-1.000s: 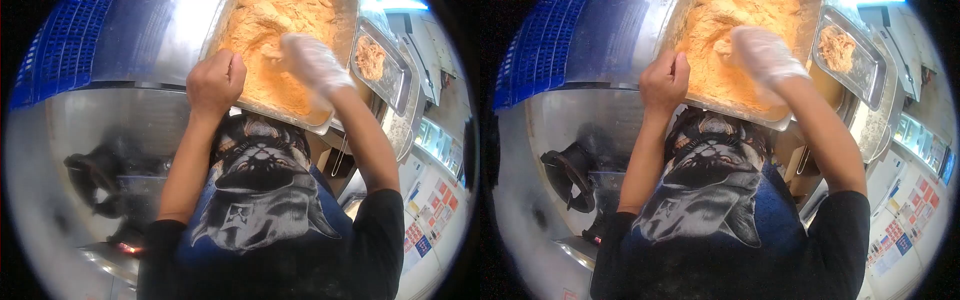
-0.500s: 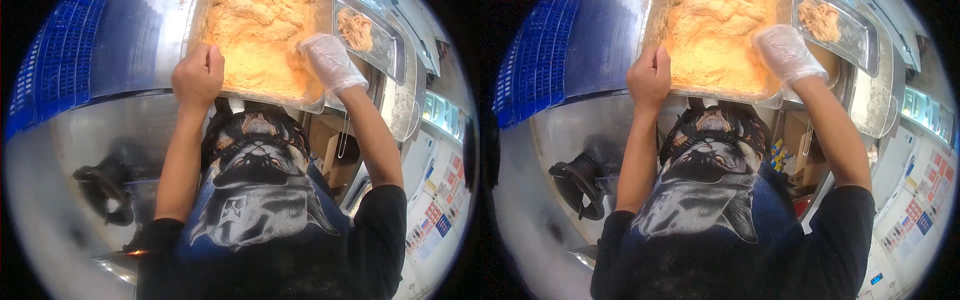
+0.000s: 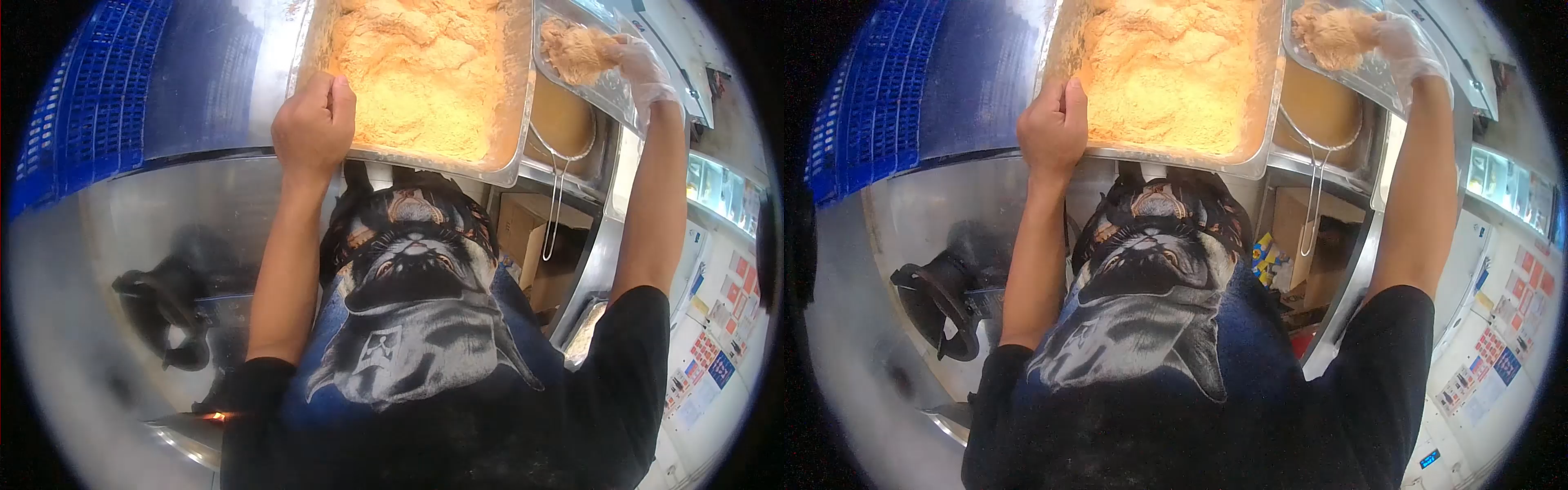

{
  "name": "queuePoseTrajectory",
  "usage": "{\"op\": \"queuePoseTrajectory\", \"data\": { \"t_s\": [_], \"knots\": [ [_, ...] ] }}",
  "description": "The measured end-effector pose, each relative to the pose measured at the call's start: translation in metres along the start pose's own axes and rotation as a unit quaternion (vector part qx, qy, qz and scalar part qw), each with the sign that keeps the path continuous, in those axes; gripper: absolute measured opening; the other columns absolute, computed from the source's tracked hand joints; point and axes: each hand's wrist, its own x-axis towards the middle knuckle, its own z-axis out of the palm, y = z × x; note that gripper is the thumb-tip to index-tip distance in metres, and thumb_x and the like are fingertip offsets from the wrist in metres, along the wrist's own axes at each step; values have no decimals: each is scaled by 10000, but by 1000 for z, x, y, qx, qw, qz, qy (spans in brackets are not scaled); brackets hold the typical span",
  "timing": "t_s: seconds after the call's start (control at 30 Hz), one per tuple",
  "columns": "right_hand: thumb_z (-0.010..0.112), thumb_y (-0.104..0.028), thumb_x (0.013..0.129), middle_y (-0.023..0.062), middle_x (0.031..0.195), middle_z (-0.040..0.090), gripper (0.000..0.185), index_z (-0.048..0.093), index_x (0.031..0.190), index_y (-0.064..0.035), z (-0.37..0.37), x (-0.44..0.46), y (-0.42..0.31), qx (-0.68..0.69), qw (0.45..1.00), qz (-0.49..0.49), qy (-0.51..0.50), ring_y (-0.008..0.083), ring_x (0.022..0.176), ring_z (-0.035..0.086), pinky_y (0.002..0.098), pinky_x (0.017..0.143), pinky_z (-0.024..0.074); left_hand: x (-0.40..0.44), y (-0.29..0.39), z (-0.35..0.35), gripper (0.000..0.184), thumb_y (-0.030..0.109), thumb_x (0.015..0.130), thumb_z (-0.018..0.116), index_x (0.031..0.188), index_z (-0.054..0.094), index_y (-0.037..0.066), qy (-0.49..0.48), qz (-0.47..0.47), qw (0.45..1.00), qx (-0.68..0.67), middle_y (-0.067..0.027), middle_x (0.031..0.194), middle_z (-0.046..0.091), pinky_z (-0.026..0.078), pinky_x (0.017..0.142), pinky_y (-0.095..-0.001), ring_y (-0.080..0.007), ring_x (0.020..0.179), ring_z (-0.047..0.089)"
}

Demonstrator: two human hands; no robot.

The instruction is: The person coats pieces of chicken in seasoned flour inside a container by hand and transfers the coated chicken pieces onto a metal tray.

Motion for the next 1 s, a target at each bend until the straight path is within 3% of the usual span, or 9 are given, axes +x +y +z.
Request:
{"op": "queuePoseTrajectory", "data": {
  "t_s": [0.07, 0.13, 0.23, 0.3, 0.37, 0.47, 0.53, 0.83, 1.0],
  "knots": [
    [714, -394, 956, 44, 1075, 754, 522, 711, 1333, -33, 2, 16, -14, -98, 994, -22, -41, 206, 998, 669, 364, 989, 480, 0, 2, -2, 272, 253, 1022, 658, 824, 658, 67, -3, -11, 1000, 11, -156, 675, 647, 488, 578, -482, -390, 614, 641],
    [746, -342, 917, 142, 1060, 789, 485, 722, 1267, -7, 10, -15, -72, -203, 948, -105, 221, 309, 984, 740, 420, 927, 546, 0, 3, -3, 276, 256, 1032, 657, 846, 669, 53, -12, -22, 999, 20, -174, 701, 657, 488, 589, -479, -400, 629, 646],
    [595, -466, 1059, 216, 1164, 726, 491, 694, 1242, -21, 54, -63, -153, -216, 908, -269, 237, 304, 995, 717, 413, 839, 586, 1, 6, -2, 267, 255, 1030, 656, 849, 671, 60, -13, -30, 999, 18, -175, 697, 655, 492, 592, -482, -402, 634, 648],
    [671, -263, 969, 182, 923, 738, 240, 727, 923, -35, 117, -6, -163, 93, 988, -116, 34, 292, 833, 719, 407, 736, 567, 0, 4, -2, 257, 254, 1028, 654, 856, 670, 64, 1, -16, 1000, 14, -172, 694, 654, 496, 592, -483, -401, 634, 651],
    [683, -190, 891, 155, 754, 685, 185, 714, 812, -25, 212, 34, -141, -280, 835, -435, 186, 298, 735, 693, 420, 674, 548, 1, 3, -2, 252, 237, 1009, 654, 819, 649, 72, 17, -7, 1000, 15, -162, 680, 648, 504, 584, -491, -398, 623, 650],
    [722, -228, 848, 161, 766, 693, 207, 730, 807, -25, 254, 6, -194, -273, 889, -363, 59, 304, 763, 705, 409, 680, 552, -1, 0, -1, 244, 235, 1007, 652, 819, 644, 78, 34, 9, 999, 12, -158, 671, 643, 499, 573, -491, -397, 619, 648],
    [766, -328, 892, 235, 1059, 770, 438, 723, 1168, 9, 243, -36, -219, -255, 903, -345, -21, 410, 1024, 738, 477, 925, 559, -2, -1, -2, 240, 248, 1024, 651, 856, 661, 77, 38, 13, 999, 14, -163, 675, 643, 487, 569, -483, -398, 626, 647],
    [843, -325, 826, 257, 994, 736, 383, 722, 987, 1, 220, -41, -204, -83, 949, -298, -63, 443, 998, 716, 505, 866, 569, -2, 2, -2, 238, 226, 1013, 653, 832, 636, 71, 36, 4, 999, -4, -155, 654, 619, 487, 565, -477, -387, 610, 633],
    [831, -293, 859, 242, 985, 729, 348, 711, 1000, 1, 221, -49, -202, -210, 899, -385, 1, 378, 923, 712, 435, 808, 545, -1, 2, -1, 272, 206, 971, 667, 742, 597, 78, 51, 13, 999, 3, -133, 638, 627, 501, 549, -492, -373, 578, 631]
  ]
}}
